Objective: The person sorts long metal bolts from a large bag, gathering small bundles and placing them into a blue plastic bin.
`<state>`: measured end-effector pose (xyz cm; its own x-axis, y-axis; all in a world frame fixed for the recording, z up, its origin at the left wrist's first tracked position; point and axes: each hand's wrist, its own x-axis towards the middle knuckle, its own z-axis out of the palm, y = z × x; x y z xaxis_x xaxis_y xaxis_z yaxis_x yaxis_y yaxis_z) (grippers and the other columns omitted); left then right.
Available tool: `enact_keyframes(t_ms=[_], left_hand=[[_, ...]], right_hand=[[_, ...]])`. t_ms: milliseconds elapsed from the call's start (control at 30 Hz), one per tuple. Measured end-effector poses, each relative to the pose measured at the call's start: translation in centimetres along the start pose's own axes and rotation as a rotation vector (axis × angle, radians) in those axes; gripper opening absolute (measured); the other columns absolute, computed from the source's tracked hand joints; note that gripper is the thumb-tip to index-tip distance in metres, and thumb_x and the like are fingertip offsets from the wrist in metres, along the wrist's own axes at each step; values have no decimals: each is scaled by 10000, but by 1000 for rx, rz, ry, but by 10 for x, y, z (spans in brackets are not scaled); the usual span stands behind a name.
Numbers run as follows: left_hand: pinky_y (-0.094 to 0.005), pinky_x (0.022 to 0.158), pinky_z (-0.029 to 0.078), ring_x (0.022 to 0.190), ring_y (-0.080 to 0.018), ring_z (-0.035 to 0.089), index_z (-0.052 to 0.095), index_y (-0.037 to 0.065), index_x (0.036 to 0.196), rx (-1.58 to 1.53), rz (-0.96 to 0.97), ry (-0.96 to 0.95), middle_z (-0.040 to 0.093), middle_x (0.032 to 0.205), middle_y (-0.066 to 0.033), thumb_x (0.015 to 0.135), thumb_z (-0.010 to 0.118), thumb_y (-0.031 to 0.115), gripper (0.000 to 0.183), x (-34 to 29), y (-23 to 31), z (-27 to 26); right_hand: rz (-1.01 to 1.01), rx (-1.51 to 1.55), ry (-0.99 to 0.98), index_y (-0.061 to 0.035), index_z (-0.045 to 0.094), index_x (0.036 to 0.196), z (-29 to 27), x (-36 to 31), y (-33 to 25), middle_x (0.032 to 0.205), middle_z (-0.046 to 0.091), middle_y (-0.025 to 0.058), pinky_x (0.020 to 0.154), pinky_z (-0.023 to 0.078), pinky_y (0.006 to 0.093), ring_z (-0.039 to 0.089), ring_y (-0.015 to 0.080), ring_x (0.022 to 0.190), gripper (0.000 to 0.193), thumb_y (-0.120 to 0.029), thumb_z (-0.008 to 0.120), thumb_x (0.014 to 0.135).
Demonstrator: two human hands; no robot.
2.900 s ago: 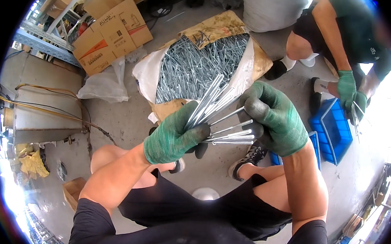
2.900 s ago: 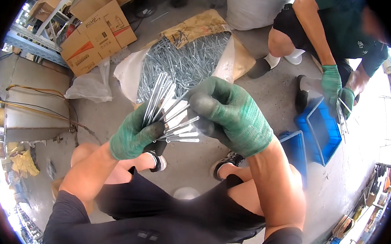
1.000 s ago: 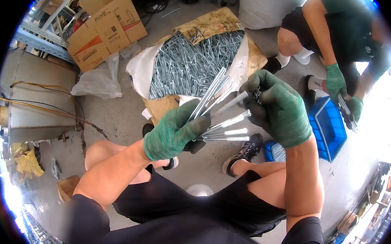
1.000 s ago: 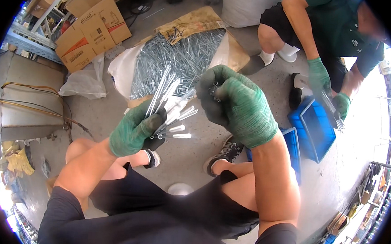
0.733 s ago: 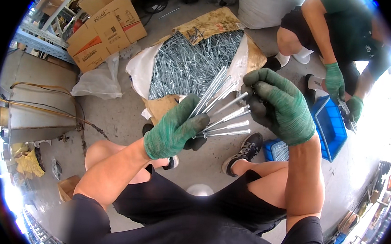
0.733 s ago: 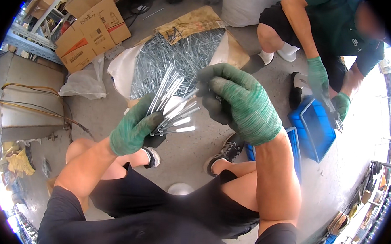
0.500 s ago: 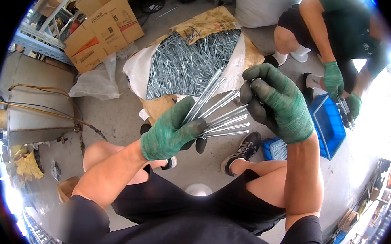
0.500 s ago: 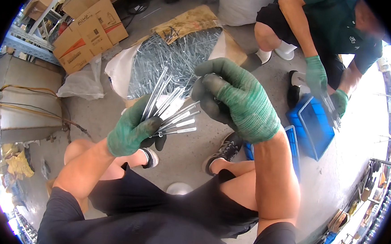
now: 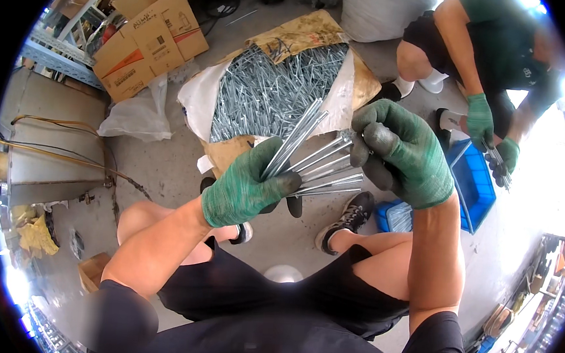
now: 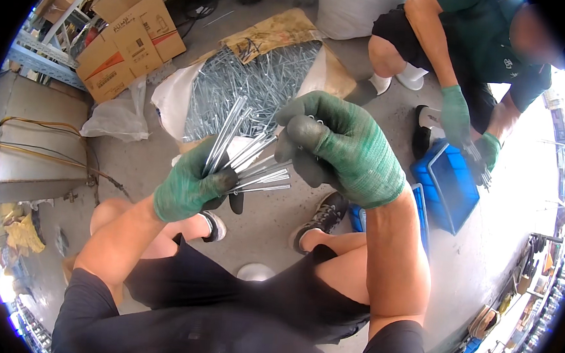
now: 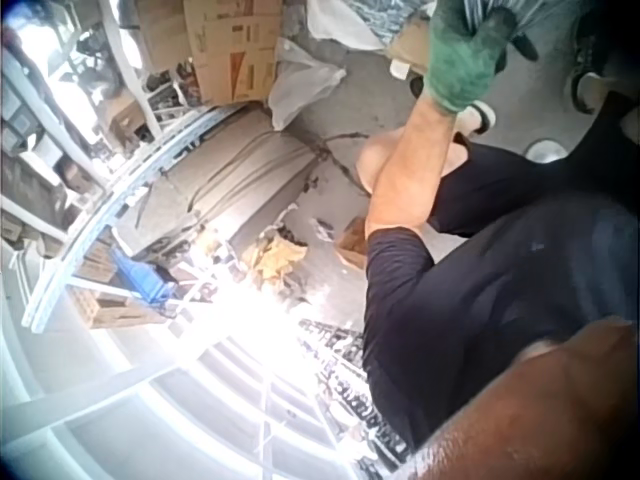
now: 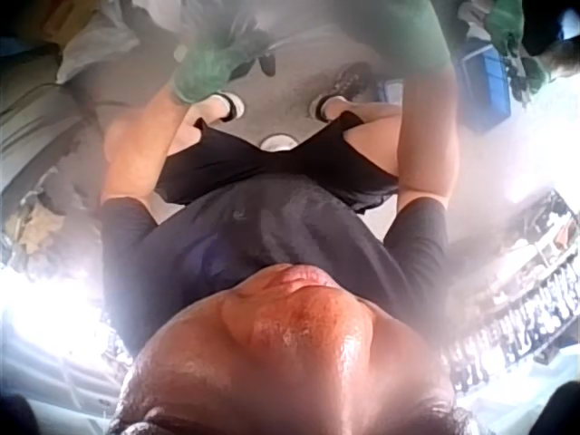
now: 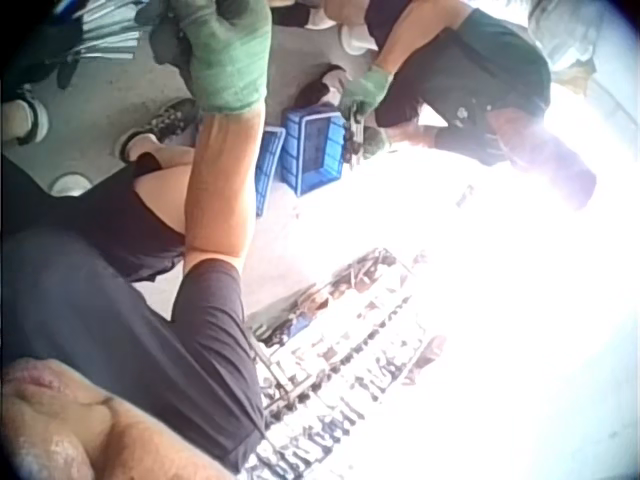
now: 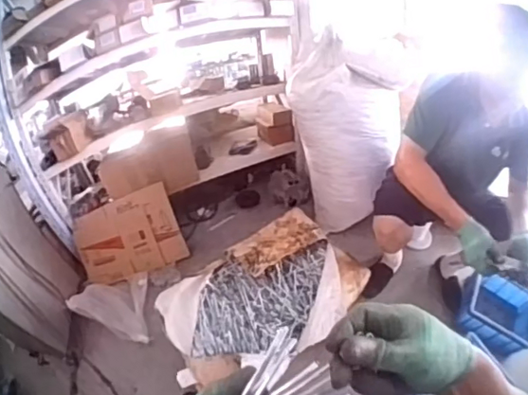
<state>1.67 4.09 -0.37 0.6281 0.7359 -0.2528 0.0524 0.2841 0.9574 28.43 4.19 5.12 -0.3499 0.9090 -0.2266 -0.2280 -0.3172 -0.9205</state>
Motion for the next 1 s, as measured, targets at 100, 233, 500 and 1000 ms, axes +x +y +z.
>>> enact_keyframes(t_ms=[100, 233, 500, 1000], left_hand=[[-209, 455, 362, 514, -43, 469, 527, 21, 1183, 48, -7, 9, 679, 729, -49, 969, 701, 353, 432, 2, -2, -3], [-221, 459, 367, 509, -53, 470, 527, 16, 1126, 94, -5, -12, 678, 728, -50, 992, 664, 340, 377, 4, 3, 0], [-226, 499, 390, 545, -63, 502, 523, 16, 1090, 130, -5, -6, 677, 724, -62, 1014, 625, 272, 287, 1, 2, 0], [-291, 658, 484, 670, -124, 606, 536, 17, 1113, 177, 5, 45, 646, 795, -55, 1018, 627, 206, 230, 4, 2, 4]], right_hand=[[20, 8, 15, 23, 631, 1148, -1, -2, -2, 820, 681, 68, 462, 374, 194, 553, 81, 556, 310, -233, 676, 979], [54, -2, 33, 17, 645, 1134, -8, -3, 1, 817, 681, 68, 463, 390, 193, 578, 91, 569, 305, -238, 688, 971], [81, 6, 82, 23, 647, 1147, -4, -4, -1, 860, 705, 96, 457, 421, 194, 605, 98, 586, 291, -205, 681, 970], [103, 56, -20, -14, 640, 1150, -6, -5, 5, 851, 667, 48, 485, 379, 191, 533, 68, 573, 241, -184, 667, 981]])
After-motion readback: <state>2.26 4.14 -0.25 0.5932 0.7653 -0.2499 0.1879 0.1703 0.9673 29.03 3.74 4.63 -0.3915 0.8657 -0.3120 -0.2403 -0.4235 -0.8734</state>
